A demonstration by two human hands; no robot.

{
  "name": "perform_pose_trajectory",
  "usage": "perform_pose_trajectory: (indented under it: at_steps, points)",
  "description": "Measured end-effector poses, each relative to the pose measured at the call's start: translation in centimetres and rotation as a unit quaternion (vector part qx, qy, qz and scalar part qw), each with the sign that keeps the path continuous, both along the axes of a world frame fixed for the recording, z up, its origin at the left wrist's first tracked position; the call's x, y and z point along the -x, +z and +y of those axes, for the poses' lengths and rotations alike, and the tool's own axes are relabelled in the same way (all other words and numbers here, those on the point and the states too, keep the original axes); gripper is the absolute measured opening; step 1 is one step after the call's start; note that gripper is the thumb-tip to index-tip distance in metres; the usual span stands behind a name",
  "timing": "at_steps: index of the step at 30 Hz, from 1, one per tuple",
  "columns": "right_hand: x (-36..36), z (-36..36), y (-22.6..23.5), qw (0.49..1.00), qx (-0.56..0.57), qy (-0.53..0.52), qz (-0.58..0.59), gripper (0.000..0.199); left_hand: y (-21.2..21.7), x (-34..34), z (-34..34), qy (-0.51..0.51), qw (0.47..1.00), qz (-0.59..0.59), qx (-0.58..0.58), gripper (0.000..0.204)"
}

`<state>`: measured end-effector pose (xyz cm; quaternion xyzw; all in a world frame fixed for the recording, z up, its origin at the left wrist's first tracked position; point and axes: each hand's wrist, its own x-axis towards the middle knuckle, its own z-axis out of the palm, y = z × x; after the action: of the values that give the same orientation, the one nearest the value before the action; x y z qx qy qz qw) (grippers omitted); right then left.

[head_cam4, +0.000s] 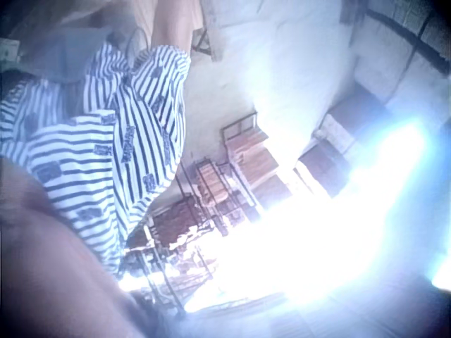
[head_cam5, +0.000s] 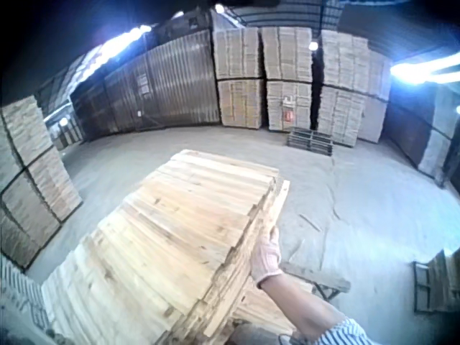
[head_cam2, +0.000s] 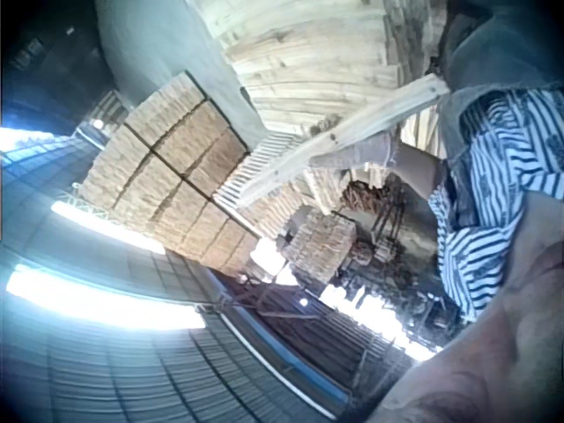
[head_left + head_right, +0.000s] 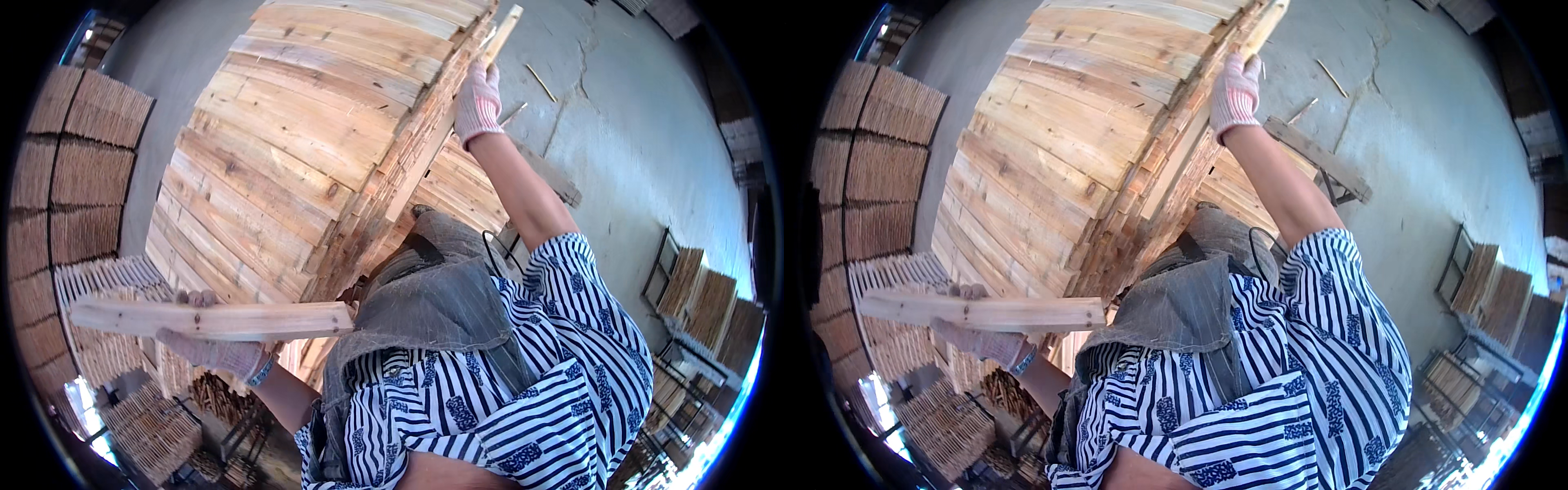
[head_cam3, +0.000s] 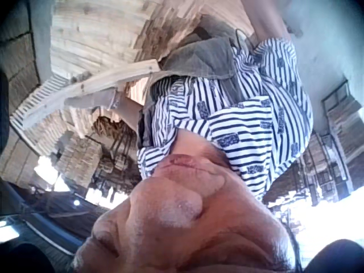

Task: The person picks up several wooden planks from a large pile and places them onto a wooden pallet to create a stack.

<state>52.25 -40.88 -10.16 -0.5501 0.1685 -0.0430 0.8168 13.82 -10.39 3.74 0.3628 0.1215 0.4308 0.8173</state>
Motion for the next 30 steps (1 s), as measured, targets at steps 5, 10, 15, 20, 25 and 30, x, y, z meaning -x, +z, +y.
perform_pose_trajectory:
  at_steps: [5, 10, 15, 20, 25, 30]
  points:
    - [0.5, 4.6, -1.2, 0.984, 0.171, -0.044, 0.040, 0.067, -0.5, 4.1, -1.7, -0.040, 0.994, -0.103, 0.025, 0.048]
    - [0.8, 5.3, -0.7, 0.979, 0.194, -0.005, 0.054, 0.063, 0.2, 5.2, -4.6, 0.137, 0.990, 0.004, 0.018, 0.046]
    - [0.1, 3.8, -3.6, 0.995, 0.083, -0.046, -0.008, 0.049, 0.2, 7.3, -9.8, 0.172, 0.982, 0.000, 0.080, 0.042]
    - [2.6, 6.4, -0.3, 0.972, 0.219, -0.070, 0.038, 0.051, -2.7, 9.2, -13.3, 0.186, 0.956, -0.022, 0.226, 0.042]
    - [2.6, 2.3, 0.2, 0.999, 0.027, -0.018, -0.002, 0.053, -4.9, 11.1, -14.9, 0.221, 0.943, 0.081, 0.235, 0.038]
    - [-0.2, -2.9, 3.0, 0.984, 0.151, -0.049, -0.078, 0.050, -11.0, 10.6, -15.8, 0.249, 0.841, 0.466, -0.119, 0.011]
